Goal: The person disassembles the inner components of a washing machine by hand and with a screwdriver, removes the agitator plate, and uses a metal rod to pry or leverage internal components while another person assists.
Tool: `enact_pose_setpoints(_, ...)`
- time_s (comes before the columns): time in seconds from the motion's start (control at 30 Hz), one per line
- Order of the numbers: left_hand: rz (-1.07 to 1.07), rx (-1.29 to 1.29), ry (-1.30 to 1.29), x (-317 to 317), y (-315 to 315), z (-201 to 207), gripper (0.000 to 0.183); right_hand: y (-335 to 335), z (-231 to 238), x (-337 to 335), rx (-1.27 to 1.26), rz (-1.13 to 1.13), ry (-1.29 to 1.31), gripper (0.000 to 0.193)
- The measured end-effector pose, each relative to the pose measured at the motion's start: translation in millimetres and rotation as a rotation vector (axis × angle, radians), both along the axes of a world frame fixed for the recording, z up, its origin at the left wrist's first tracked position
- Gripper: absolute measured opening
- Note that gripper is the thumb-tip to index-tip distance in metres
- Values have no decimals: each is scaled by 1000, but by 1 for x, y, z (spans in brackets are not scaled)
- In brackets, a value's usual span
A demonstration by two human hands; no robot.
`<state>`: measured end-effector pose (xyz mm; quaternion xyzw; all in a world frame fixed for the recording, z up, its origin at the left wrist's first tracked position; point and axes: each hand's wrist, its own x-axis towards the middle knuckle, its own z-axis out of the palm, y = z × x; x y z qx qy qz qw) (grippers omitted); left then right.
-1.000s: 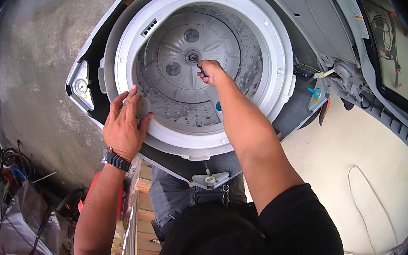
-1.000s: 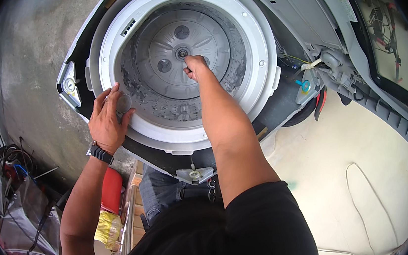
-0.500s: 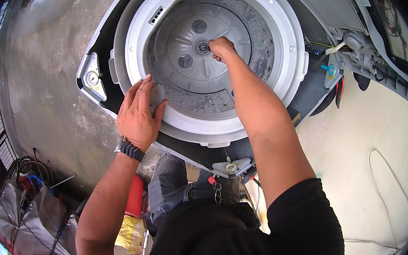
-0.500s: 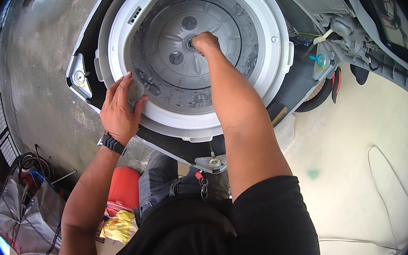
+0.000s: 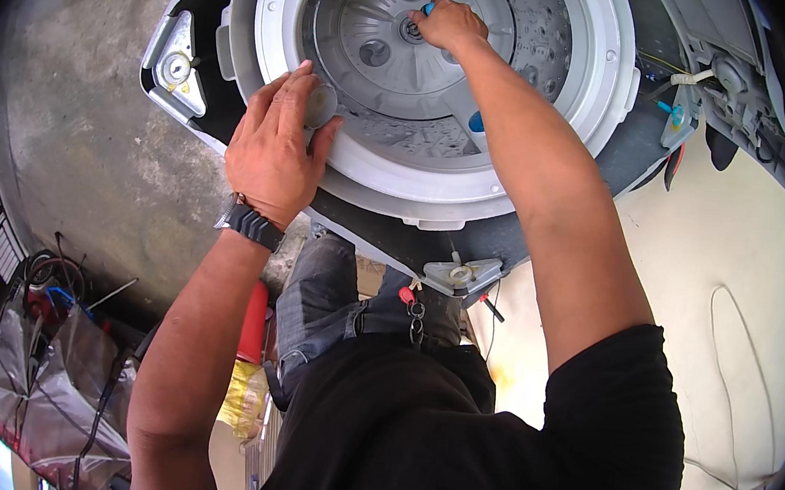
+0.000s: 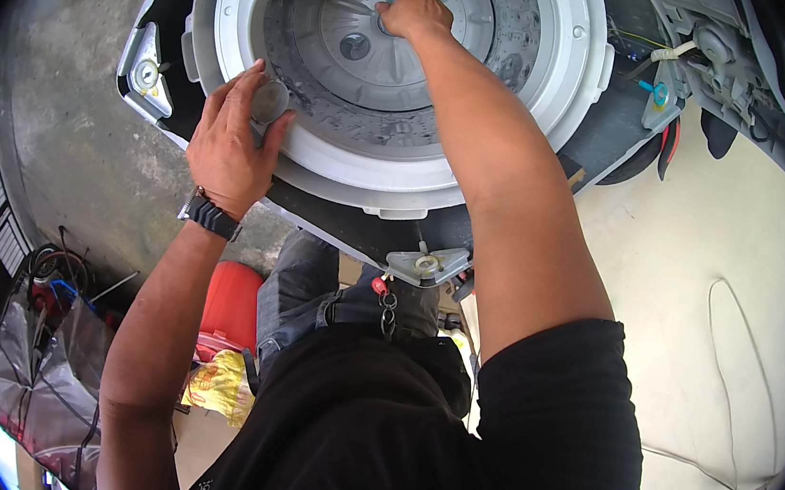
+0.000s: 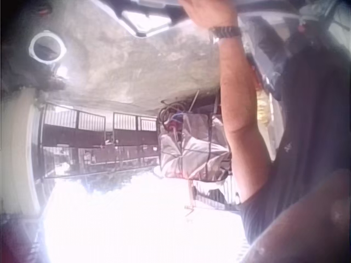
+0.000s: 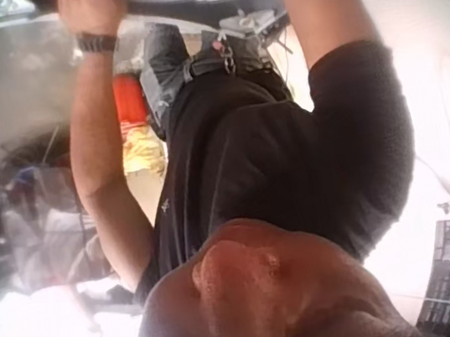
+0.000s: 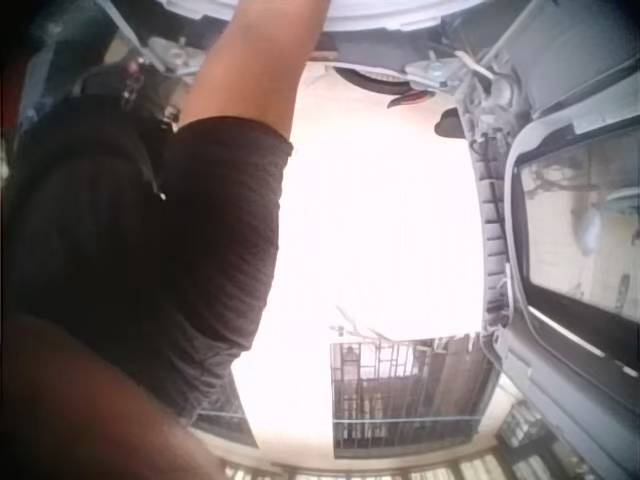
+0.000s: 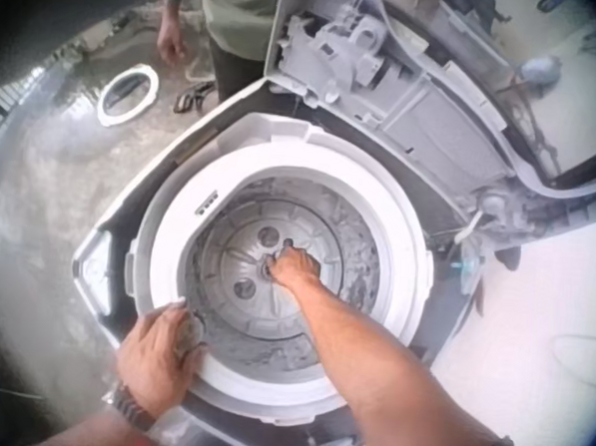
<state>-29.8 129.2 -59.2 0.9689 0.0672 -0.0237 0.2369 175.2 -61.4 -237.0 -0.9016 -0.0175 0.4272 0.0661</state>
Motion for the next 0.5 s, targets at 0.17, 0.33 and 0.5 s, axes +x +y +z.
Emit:
enact_pose_setpoints(0.17,-7,1,-6,1,-1,-1,60,-8,5,-5,-39,364,50,63)
enact_pose_setpoints(0.33,-10,-12,-22,1,0,1,57,-10,12,-5,-84,-27,37,62)
enact_pose_setpoints(0.5,-2,-10,-3,0,2,1,57,-25,14,-17,52,474,-77,50)
